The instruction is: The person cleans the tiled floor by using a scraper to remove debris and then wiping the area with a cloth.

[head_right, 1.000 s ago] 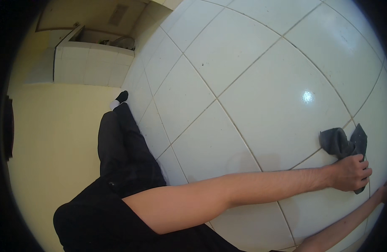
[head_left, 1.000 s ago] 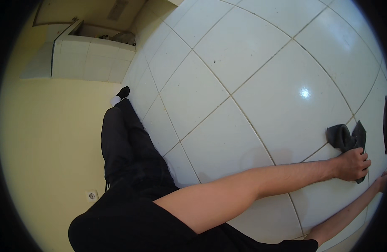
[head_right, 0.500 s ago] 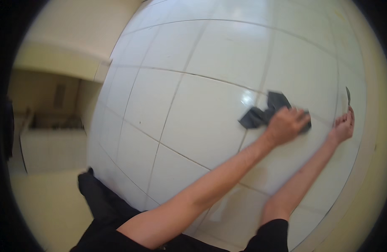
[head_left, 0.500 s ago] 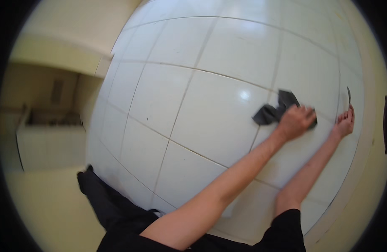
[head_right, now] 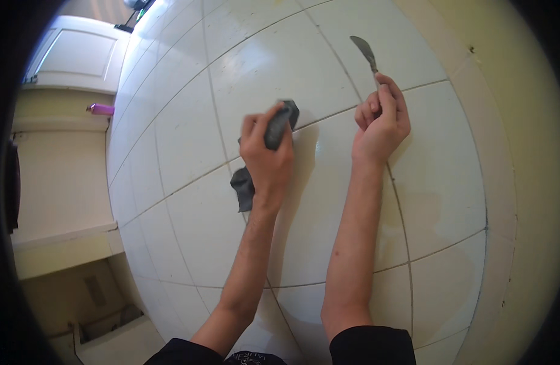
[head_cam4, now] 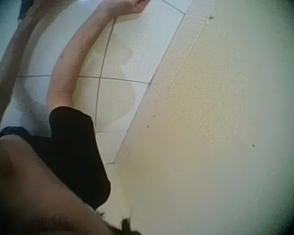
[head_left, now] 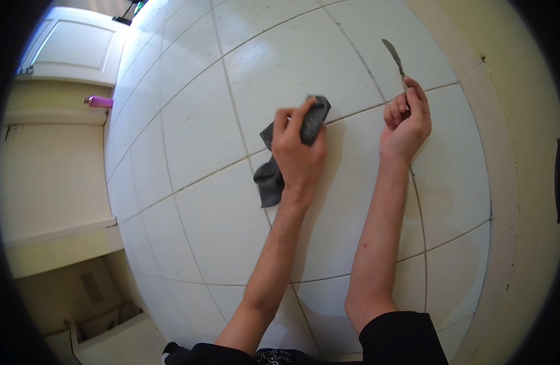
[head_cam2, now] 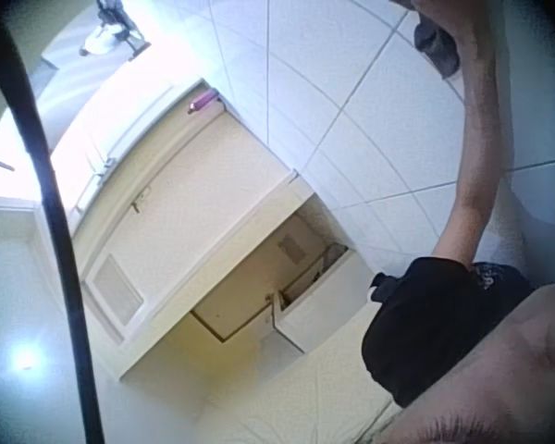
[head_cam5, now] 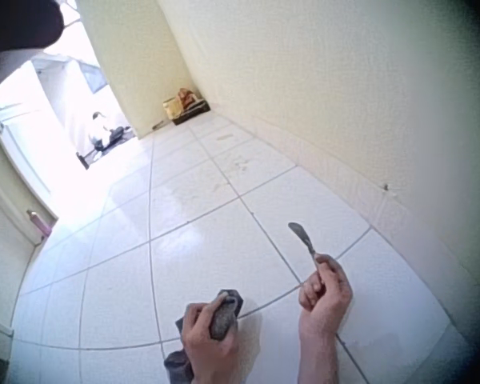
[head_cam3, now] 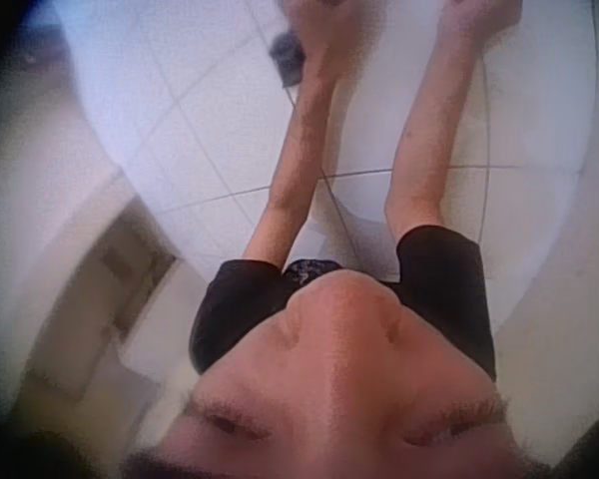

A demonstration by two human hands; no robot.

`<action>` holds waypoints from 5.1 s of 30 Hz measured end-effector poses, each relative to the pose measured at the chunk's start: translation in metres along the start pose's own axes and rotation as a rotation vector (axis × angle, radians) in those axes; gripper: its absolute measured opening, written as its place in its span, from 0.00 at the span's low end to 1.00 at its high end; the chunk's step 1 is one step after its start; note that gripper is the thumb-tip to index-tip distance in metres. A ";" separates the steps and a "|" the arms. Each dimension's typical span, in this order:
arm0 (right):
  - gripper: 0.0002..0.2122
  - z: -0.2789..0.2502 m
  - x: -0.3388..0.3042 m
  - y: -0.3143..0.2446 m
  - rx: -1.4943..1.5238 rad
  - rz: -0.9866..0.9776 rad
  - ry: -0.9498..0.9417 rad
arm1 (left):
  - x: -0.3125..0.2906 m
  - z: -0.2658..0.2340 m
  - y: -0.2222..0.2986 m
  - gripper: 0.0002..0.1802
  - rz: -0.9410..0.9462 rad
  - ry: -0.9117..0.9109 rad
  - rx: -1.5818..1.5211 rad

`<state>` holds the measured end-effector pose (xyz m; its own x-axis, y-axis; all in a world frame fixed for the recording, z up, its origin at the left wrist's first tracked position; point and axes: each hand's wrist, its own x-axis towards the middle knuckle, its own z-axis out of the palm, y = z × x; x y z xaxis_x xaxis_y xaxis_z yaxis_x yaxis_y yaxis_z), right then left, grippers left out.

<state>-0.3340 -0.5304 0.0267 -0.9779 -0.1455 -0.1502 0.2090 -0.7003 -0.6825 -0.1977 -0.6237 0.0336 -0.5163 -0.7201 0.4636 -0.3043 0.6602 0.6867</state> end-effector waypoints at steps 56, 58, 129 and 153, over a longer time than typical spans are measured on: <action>0.14 -0.022 0.020 0.011 0.078 0.070 -0.137 | 0.100 -0.074 -0.167 0.11 -0.336 -0.286 -2.329; 0.14 -0.024 0.023 0.011 0.097 0.082 -0.161 | 0.102 -0.080 -0.170 0.13 -0.315 -0.296 -2.325; 0.17 0.036 0.009 0.046 -0.442 -0.287 0.014 | 0.127 -0.060 -0.159 0.27 -0.422 0.022 -1.327; 0.18 0.038 0.017 0.043 -0.413 -0.199 0.051 | 0.126 -0.060 -0.182 0.30 -0.362 -0.068 -1.510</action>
<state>-0.3415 -0.5894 0.0218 -0.9999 0.0050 -0.0151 0.0122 -0.3726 -0.9279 -0.1599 -0.8473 0.0010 -0.6425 -0.7499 0.1577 0.6223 -0.3905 0.6784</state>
